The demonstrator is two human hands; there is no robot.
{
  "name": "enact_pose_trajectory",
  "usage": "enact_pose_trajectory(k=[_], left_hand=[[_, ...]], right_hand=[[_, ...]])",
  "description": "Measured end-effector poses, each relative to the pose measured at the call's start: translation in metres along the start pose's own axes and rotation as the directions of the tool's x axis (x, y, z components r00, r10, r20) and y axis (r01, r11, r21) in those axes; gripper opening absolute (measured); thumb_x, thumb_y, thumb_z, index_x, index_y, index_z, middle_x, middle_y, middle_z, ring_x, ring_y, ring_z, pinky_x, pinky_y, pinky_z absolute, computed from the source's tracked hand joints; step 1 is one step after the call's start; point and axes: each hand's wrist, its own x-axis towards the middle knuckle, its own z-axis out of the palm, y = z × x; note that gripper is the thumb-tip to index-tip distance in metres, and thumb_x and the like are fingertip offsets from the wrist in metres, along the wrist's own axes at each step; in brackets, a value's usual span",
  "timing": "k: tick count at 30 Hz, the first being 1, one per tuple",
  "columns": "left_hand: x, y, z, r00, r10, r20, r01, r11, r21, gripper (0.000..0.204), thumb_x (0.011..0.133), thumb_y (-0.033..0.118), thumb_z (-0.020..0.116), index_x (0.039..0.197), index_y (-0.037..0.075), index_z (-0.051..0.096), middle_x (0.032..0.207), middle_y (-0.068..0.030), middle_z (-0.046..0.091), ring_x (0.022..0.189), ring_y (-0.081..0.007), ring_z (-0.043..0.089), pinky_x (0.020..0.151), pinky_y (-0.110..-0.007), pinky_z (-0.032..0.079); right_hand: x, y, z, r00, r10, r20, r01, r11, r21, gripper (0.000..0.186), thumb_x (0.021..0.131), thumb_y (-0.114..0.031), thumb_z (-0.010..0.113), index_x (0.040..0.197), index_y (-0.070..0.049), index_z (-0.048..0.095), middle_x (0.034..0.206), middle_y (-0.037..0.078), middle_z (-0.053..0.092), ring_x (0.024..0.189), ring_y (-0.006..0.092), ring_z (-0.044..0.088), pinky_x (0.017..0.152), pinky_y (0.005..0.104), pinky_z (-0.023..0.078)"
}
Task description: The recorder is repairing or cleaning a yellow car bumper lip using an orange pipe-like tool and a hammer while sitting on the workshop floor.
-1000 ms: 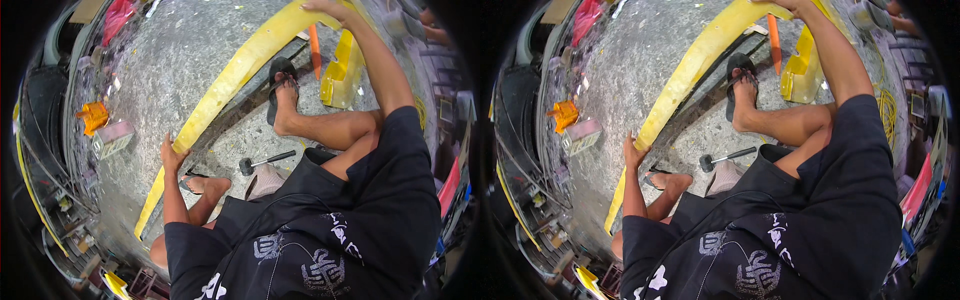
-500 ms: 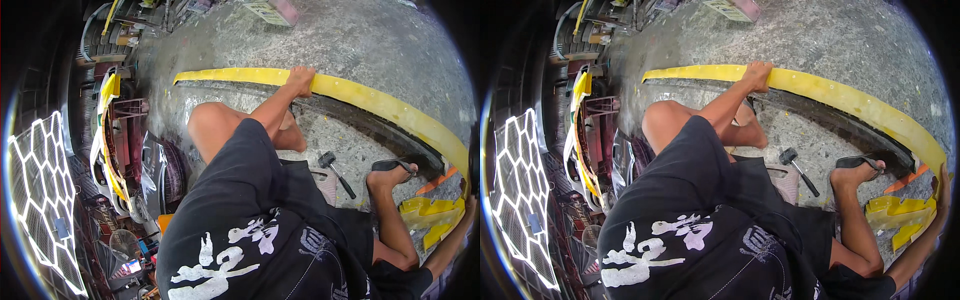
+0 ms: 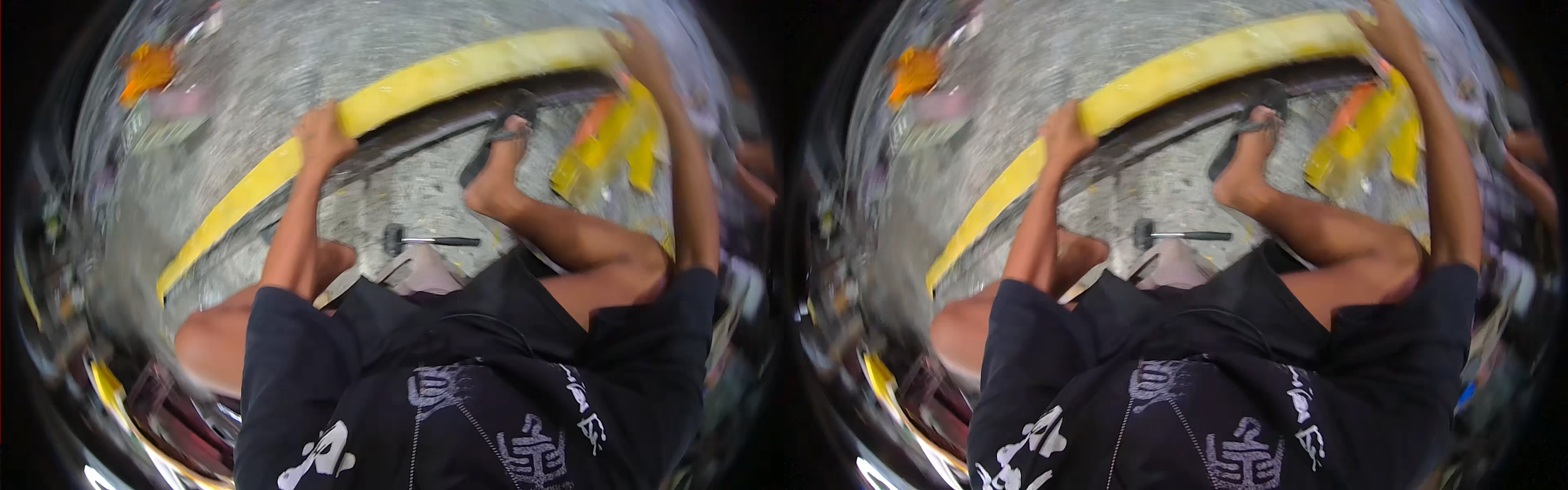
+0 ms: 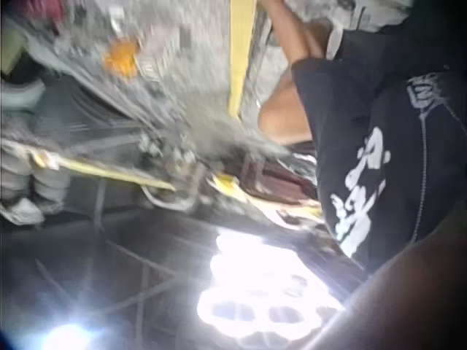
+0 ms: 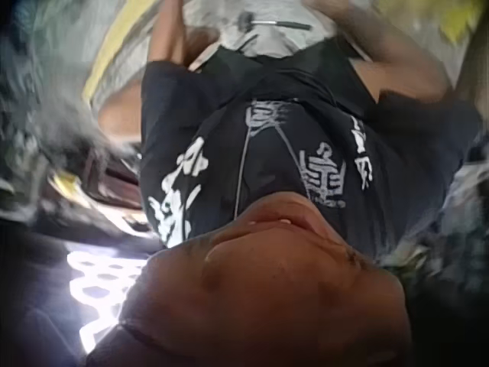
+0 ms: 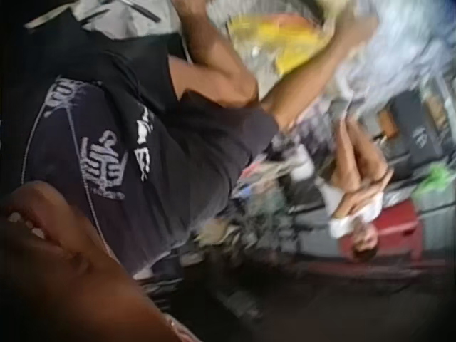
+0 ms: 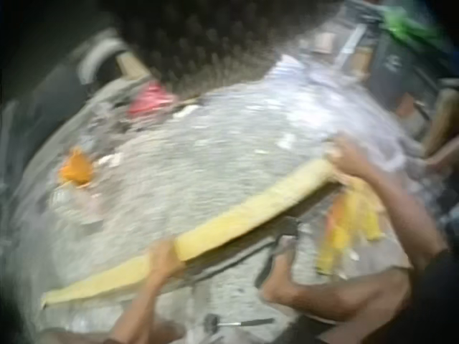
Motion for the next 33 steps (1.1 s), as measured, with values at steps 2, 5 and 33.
enact_pose_trajectory(k=[2,5,33], left_hand=[[0.000,-0.002,-0.010,0.990,-0.088,0.107,0.078,0.993,0.087,0.056,0.070,0.015,0.074,0.123,0.011,0.059,0.117,-0.0209,0.065,0.115,-0.0418,0.059,0.098,-0.057,0.042],[0.027,0.041,0.001,0.990,-0.091,0.107,0.081,0.992,0.096,0.053,0.073,0.015,0.074,0.124,0.010,0.059,0.120,-0.0205,0.064,0.116,-0.0420,0.059,0.099,-0.056,0.042],[0.032,0.018,0.009,0.966,0.053,0.252,-0.083,0.990,0.110,0.065,0.071,0.036,0.077,0.126,0.006,0.060,0.125,-0.0184,0.066,0.119,-0.0359,0.064,0.100,-0.045,0.053]], right_hand=[[-0.009,-0.060,-0.016,0.807,0.367,0.463,-0.379,0.923,-0.071,0.054,0.089,-0.048,0.077,0.133,-0.018,0.068,0.130,0.016,0.070,0.124,0.0290,0.064,0.116,0.0451,0.043],[-0.087,-0.038,-0.016,0.711,0.277,0.647,-0.330,0.943,-0.042,0.033,0.093,-0.031,0.068,0.110,-0.002,0.066,0.099,0.021,0.072,0.092,0.0363,0.070,0.081,0.0475,0.054],[-0.154,-0.364,0.070,0.184,0.765,0.618,-0.946,-0.032,0.322,0.043,0.103,-0.041,0.052,0.108,0.000,0.066,0.128,0.018,0.066,0.113,0.0211,0.063,0.087,0.0364,0.054]])
